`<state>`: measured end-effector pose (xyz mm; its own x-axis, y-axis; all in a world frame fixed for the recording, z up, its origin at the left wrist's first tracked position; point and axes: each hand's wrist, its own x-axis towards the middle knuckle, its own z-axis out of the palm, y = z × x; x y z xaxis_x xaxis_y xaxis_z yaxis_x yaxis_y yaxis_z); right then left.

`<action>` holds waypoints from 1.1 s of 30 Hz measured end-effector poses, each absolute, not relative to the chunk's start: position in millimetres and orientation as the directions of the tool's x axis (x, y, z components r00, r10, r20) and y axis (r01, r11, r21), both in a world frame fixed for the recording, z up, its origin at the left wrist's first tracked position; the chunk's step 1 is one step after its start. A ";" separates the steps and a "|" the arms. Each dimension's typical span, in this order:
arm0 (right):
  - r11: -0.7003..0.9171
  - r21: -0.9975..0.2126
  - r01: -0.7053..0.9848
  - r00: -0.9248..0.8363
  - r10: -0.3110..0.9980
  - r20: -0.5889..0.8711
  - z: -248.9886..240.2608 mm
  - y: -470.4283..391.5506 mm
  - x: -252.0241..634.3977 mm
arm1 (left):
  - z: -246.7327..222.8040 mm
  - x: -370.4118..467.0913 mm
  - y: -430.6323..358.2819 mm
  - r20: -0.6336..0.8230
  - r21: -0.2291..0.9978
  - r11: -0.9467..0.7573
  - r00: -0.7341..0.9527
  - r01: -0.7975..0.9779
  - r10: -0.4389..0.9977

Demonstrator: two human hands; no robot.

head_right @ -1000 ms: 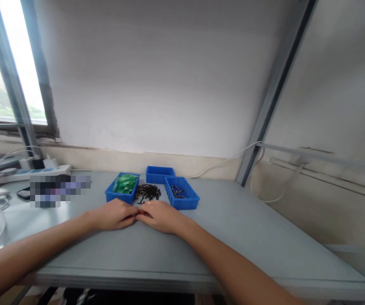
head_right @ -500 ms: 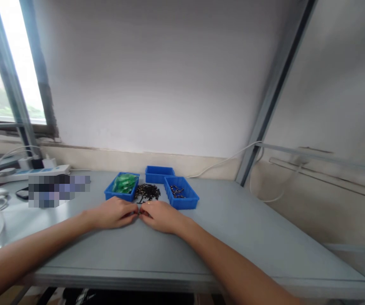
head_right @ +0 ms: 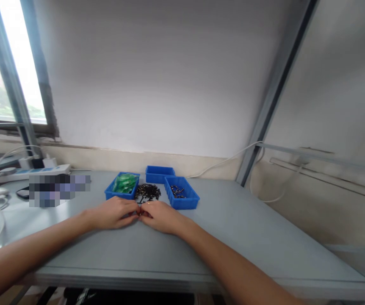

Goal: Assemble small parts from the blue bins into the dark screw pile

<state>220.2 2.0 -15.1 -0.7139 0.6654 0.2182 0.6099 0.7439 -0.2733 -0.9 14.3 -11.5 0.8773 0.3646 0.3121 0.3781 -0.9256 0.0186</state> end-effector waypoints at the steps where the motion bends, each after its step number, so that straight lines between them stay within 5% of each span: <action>1: 0.744 -0.270 0.611 -0.714 0.666 0.217 -15.0 2.1 220.3 | -11.6 -0.9 14.3 0.309 0.009 -0.926 0.880 0.377 0.361; 33: 0.734 -0.248 0.632 -0.707 0.677 0.203 -7.3 -1.9 218.6 | -15.5 -1.7 17.0 0.294 -0.065 -0.925 0.893 0.375 0.341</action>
<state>218.6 -1.9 -7.3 -0.7074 0.6771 0.2027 0.6319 0.7344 -0.2479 -1.7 17.0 -15.5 0.8930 0.3412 0.2936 0.3747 -0.9249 -0.0650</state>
